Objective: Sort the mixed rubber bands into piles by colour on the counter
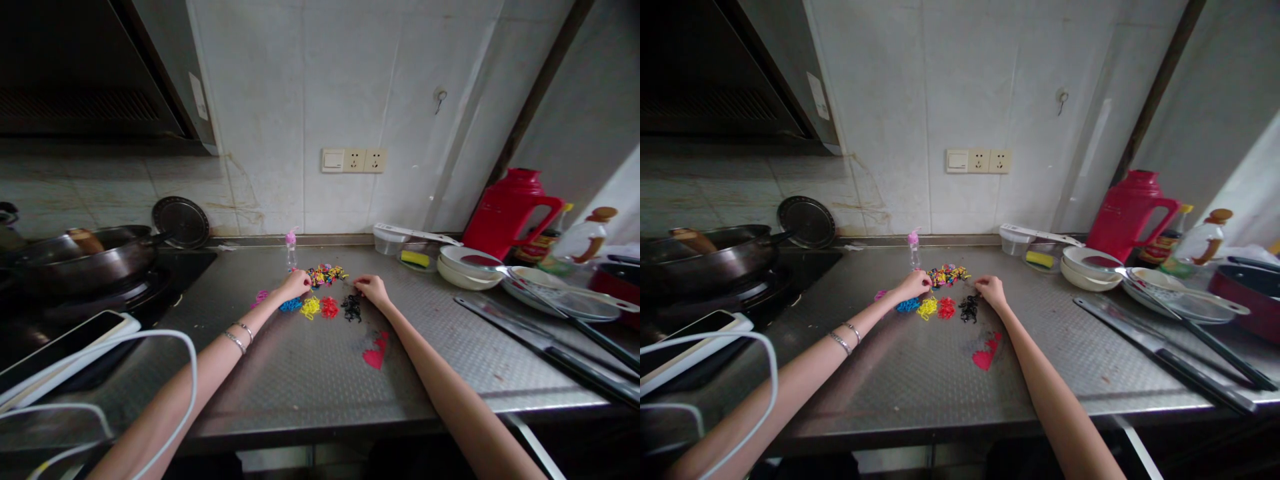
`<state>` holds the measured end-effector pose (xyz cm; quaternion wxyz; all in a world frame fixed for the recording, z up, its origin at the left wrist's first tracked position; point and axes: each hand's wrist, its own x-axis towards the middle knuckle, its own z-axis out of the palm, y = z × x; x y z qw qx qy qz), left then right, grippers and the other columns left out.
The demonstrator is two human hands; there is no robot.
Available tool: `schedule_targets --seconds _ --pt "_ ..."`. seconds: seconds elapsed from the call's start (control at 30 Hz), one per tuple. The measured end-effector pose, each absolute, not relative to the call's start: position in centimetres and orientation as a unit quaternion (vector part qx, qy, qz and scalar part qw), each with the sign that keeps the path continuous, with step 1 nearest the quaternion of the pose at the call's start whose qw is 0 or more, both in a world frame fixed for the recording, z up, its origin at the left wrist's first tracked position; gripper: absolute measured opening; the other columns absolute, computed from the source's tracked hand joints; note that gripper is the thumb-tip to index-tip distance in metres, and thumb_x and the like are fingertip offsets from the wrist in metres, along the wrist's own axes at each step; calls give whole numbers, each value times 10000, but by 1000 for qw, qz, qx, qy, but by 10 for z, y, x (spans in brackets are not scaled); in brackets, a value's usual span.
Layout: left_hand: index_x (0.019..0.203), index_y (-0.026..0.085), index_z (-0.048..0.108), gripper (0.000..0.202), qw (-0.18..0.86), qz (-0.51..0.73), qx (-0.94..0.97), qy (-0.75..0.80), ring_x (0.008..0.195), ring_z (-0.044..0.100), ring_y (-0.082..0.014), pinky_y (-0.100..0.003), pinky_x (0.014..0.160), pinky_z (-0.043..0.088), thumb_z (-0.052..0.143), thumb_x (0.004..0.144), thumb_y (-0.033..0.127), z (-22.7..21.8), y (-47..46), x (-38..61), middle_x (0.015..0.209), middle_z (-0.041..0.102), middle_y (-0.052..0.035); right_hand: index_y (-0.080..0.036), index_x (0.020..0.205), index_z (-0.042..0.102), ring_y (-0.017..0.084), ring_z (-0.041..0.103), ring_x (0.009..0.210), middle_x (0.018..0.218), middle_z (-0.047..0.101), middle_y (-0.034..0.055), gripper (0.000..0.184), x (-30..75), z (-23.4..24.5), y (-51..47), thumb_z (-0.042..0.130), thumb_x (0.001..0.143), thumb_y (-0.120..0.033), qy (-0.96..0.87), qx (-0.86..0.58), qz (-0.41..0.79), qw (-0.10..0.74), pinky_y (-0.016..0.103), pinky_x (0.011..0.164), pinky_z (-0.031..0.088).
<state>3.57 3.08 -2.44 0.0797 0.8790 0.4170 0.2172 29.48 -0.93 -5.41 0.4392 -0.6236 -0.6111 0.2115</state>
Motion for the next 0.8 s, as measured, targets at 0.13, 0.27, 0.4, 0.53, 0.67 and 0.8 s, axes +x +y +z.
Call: schedule_targets --seconds 0.13,0.27,0.4,0.53,0.67,0.8 --pt "750 148 695 235 85 218 884 405 676 578 -146 -233 674 414 484 649 165 -24 33 35 748 670 -59 -121 742 658 79 492 395 589 624 20 226 295 -53 -10 502 609 -215 -607 -623 214 444 170 409 395" --pt "757 146 697 232 113 213 889 388 655 576 -137 -213 644 411 505 632 186 -23 33 33 740 671 -52 -120 738 658 80 490 390 572 621 19 220 294 -53 -10 507 610 -216 -609 -622 216 442 171 407 394" --pt "737 153 698 210 136 206 885 395 630 567 -134 -199 608 395 565 596 234 -21 30 32 688 664 -36 -126 732 656 77 490 391 577 623 16 213 295 -54 -9 504 609 -210 -607 -624 215 443 168 407 399" --pt "685 155 701 181 140 217 880 399 609 556 -137 -204 593 379 598 584 265 -20 27 32 640 653 -36 -125 729 655 79 491 396 563 613 13 214 295 -54 -9 501 610 -213 -607 -623 218 443 166 402 402" --pt "645 140 698 179 142 221 881 393 591 544 -137 -215 589 368 564 634 257 -21 28 33 607 640 -47 -124 736 656 77 488 399 564 610 14 218 294 -54 -10 498 614 -212 -607 -625 215 441 160 395 399" --pt "639 136 696 194 139 235 875 400 594 539 -133 -221 600 369 517 665 206 -23 30 34 605 638 -46 -122 737 655 77 488 407 581 613 20 218 294 -53 -10 497 617 -213 -609 -622 217 442 161 396 402"
